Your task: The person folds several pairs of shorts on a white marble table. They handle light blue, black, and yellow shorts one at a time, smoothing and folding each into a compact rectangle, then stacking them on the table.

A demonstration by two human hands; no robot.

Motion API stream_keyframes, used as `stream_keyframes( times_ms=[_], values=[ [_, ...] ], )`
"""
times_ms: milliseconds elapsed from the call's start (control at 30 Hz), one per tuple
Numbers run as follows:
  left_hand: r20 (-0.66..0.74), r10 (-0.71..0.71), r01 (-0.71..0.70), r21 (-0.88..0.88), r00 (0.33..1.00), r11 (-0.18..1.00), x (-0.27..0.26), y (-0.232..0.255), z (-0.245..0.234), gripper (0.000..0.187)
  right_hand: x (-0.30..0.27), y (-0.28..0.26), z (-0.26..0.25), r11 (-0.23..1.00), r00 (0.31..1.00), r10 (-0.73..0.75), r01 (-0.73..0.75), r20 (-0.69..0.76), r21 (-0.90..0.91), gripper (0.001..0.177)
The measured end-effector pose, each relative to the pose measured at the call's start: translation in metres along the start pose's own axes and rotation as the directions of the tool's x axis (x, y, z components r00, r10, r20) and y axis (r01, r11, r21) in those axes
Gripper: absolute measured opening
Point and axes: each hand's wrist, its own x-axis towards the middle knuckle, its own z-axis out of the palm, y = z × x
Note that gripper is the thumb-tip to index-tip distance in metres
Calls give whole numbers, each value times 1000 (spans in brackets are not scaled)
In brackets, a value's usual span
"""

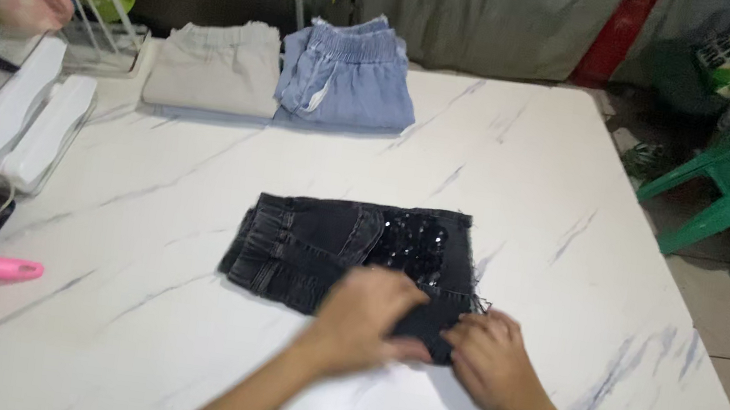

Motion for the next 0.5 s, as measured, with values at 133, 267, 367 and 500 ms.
stream_keyframes(
  times_ms=[133,267,367,500],
  values=[
    [-23,-47,49,80,999,996,-11,24,38,58,6,7,-8,928,942,300,-325,150,183,26],
    [45,-187,185,32,981,982,0,12,39,42,16,12,-21,864,919,316,-382,238,328,72],
    [57,-240,242,-39,969,969,1,10,36,42,15,11,-17,831,889,434,-457,143,318,56],
    [113,-446,460,-186,888,868,14,7,35,40,25,22,1,629,754,644,-619,130,470,39]
  ],
)
